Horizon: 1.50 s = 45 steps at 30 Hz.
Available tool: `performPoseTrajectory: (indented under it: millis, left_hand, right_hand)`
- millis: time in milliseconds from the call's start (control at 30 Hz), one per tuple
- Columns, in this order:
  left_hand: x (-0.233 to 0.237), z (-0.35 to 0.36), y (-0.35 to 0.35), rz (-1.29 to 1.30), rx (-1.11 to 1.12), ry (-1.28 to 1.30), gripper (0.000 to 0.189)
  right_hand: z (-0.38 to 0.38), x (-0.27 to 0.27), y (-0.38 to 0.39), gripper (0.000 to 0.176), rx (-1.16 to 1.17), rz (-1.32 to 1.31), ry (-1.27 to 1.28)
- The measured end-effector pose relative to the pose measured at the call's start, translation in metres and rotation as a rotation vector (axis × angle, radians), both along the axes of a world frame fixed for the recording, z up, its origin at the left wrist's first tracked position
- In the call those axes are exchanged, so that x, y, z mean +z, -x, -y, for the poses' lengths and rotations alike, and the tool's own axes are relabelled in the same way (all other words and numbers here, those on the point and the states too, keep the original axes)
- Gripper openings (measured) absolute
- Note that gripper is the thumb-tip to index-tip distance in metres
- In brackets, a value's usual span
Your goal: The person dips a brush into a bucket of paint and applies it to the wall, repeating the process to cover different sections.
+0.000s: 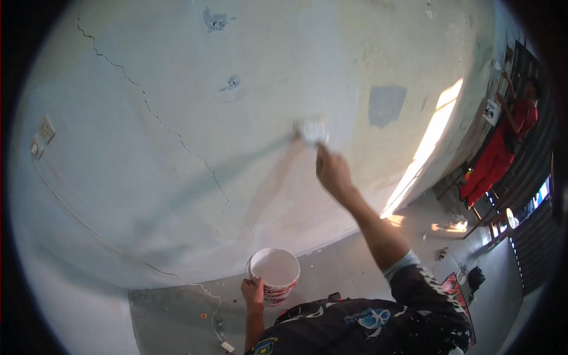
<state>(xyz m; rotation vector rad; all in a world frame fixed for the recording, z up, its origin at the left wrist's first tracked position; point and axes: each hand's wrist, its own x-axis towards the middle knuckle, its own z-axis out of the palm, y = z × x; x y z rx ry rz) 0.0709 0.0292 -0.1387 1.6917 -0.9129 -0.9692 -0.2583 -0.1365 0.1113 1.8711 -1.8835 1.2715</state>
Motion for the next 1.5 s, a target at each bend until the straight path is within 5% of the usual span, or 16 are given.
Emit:
performPoseTrajectory:
  millis: [67, 167, 233, 467, 633, 700, 800, 1000, 1100, 1333, 1433, 1500]
  left_hand:
    - [-0.004, 0.001, 0.000, -0.025, -0.009, -0.007, 0.030]
    - [0.004, -0.004, -0.004, -0.041, -0.024, -0.033, 0.030]
    - [0.007, -0.002, -0.004, -0.046, -0.028, -0.043, 0.030]
    - [0.013, -0.001, 0.004, 0.051, -0.060, -0.009, 0.031]
    - [-0.001, -0.004, 0.000, -0.017, -0.026, -0.052, 0.030]
    - [0.015, -0.007, 0.004, -0.045, -0.017, -0.044, 0.029]
    - [0.009, -0.008, 0.003, -0.045, -0.003, -0.054, 0.028]
    - [0.005, -0.010, 0.004, -0.044, 0.040, -0.050, 0.029]
    - [0.020, -0.011, 0.004, -0.066, 0.025, -0.019, 0.028]
    - [0.011, -0.002, 0.001, 0.005, -0.039, -0.060, 0.030]
    - [0.020, -0.003, 0.007, 0.033, -0.046, -0.073, 0.032]
    - [0.014, -0.002, 0.010, 0.067, -0.043, -0.054, 0.032]
  right_hand:
    - [-0.022, -0.038, -0.005, 0.033, 0.022, 0.098, -0.381]
    - [-0.019, -0.082, 0.003, 0.026, 0.074, 0.234, -0.370]
    - [-0.010, -0.053, 0.009, 0.023, 0.052, 0.261, -0.414]
    - [-0.003, 0.187, 0.014, 0.026, 0.087, 0.147, 0.050]
    - [-0.011, 0.320, 0.019, 0.026, 0.042, 0.013, 0.537]
    - [-0.025, 0.353, 0.018, 0.027, 0.002, -0.074, 0.517]
    - [0.014, 0.341, 0.038, 0.025, -0.011, -0.149, 0.426]
    - [-0.008, 0.185, 0.052, 0.026, 0.077, -0.086, 0.016]
    - [-0.046, 0.211, 0.059, 0.026, 0.100, 0.066, -0.349]
    - [-0.031, 0.346, 0.060, 0.028, 0.055, -0.085, 0.351]
    - [0.006, 0.351, 0.048, 0.026, 0.022, -0.217, 0.371]
    - [0.020, 0.304, 0.032, 0.025, 0.021, -0.187, 0.348]
